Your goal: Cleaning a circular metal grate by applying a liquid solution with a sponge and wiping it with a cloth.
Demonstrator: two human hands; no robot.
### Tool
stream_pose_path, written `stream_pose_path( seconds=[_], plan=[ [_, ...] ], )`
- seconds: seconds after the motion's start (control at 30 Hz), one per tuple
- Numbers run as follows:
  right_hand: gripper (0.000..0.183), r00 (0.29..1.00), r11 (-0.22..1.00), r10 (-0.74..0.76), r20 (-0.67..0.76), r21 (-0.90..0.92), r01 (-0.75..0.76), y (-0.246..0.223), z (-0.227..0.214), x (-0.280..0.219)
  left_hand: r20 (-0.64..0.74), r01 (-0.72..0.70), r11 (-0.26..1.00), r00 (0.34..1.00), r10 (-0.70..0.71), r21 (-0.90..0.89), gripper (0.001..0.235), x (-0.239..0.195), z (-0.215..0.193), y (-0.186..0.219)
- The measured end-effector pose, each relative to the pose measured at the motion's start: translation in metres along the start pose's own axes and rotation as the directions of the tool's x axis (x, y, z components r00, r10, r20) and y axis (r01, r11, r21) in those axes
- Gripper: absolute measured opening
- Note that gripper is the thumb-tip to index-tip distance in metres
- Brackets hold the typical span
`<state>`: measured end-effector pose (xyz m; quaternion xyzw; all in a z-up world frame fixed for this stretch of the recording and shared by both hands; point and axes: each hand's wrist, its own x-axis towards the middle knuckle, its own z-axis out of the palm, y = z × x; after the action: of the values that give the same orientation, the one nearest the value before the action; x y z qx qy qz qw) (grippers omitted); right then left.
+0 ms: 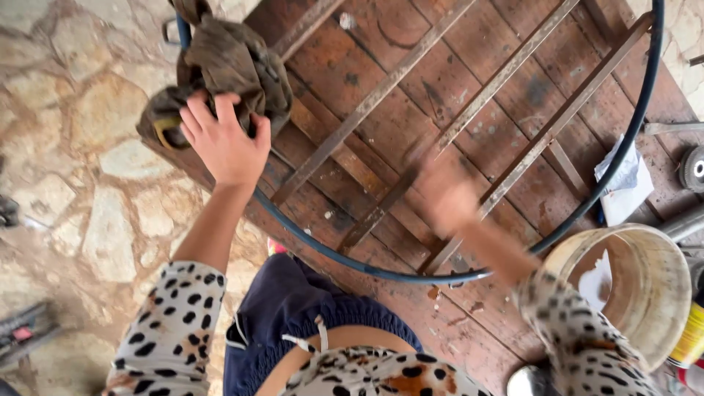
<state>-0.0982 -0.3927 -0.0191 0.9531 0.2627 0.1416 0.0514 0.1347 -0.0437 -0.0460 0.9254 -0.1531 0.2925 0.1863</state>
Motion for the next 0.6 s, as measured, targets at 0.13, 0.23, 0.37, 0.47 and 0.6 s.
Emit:
stream_pose_path(
  seconds=[0.13, 0.23, 0.37, 0.47, 0.6],
  plan=[
    [0.042, 0.975, 0.920, -0.197, 0.102, 0.363, 0.148, -0.012, 0.001, -0.003, 0.018, 0.018, 1.000, 1.000, -0.019, 0.006, 0.042, 0.002, -0.002, 0.001],
    [0.022, 0.983, 0.989, -0.106, -0.151, 0.089, 0.120, 0.038, 0.066, -0.053, 0.006, 0.012, 1.000, 1.000, -0.012, -0.006, 0.039, 0.001, -0.006, 0.005],
    [0.030, 0.986, 0.950, -0.042, -0.163, 0.300, 0.090, -0.024, -0.005, 0.006, -0.013, -0.005, 1.000, 1.000, 0.005, 0.008, 0.040, 0.008, -0.011, 0.007],
    [0.025, 0.985, 0.996, -0.003, -0.170, 0.089, 0.018, -0.004, -0.025, 0.030, -0.002, -0.009, 1.000, 1.000, 0.009, -0.001, 0.040, 0.008, -0.010, 0.005],
    [0.024, 0.989, 0.907, 0.060, 0.135, -0.421, 0.002, 0.040, 0.022, -0.008, -0.004, -0.009, 1.000, 1.000, 0.009, 0.001, 0.038, 0.005, -0.006, 0.002]
  ],
)
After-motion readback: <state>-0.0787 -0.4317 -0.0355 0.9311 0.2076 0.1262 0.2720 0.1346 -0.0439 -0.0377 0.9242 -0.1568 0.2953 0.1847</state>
